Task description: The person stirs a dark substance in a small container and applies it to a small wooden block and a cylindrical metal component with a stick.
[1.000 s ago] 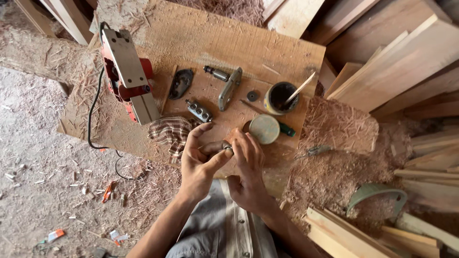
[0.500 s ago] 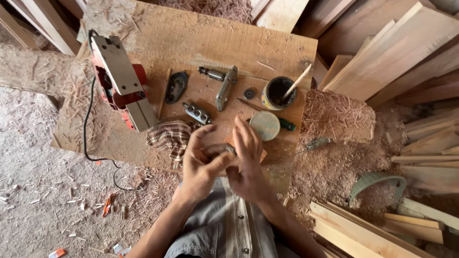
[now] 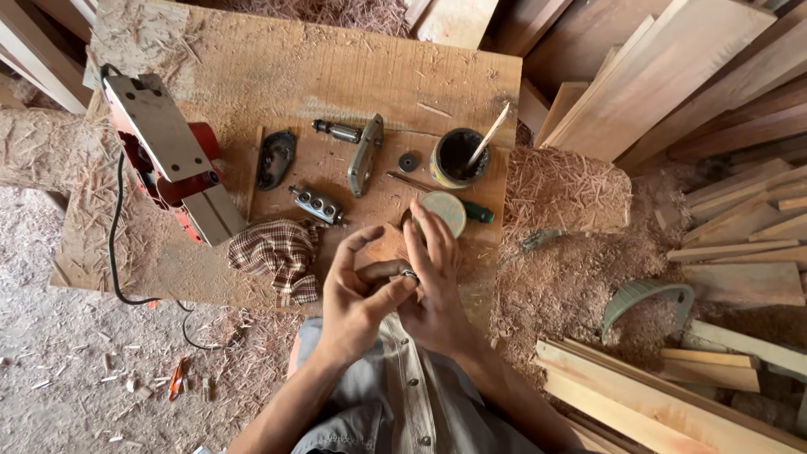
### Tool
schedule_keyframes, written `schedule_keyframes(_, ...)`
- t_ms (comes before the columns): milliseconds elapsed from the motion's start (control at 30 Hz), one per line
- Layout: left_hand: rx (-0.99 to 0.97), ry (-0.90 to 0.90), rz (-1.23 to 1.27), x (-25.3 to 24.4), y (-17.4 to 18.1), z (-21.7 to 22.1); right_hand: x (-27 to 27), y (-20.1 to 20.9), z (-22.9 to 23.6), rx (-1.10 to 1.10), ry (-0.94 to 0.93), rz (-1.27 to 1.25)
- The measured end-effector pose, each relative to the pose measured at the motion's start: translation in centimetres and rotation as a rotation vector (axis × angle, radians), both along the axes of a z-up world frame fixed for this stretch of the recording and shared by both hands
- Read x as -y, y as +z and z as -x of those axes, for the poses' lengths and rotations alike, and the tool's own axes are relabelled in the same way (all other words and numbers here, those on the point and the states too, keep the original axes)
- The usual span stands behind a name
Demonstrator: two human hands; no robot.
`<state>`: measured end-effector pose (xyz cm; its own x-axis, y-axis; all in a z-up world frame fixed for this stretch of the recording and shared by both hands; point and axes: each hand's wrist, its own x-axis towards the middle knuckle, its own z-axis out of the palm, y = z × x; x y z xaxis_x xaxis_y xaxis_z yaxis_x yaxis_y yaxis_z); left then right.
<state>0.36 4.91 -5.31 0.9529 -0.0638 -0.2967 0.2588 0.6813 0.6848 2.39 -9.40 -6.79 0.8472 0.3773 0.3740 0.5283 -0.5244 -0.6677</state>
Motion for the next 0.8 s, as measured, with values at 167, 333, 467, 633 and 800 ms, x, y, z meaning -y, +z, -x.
schedule_keyframes(167, -0.024, 0.117, -0.053, -1.3, 0.0, -1.0, -0.2, 1.0, 1.8, -0.063, 0.059, -0.065)
schedule_keyframes(333, -0.034, 0.114, -0.031, -0.6, 0.8, -0.9, 0.8, 2.2, 1.8, -0.102, 0.047, -0.1)
schedule_keyframes(467, -0.067, 0.037, -0.048, -0.3, 1.6, -0.8, 1.7, 3.3, 1.2, -0.089, -0.039, -0.112)
schedule_keyframes(633, -0.095, -0.018, 0.038, -0.7, 1.8, -0.1, 2.4, 4.2, 1.3, -0.053, -0.085, -0.056)
schedule_keyframes(800, -0.069, -0.005, 0.099, -1.0, 1.6, 0.4, 2.2, 4.6, 1.1, -0.093, -0.072, -0.141)
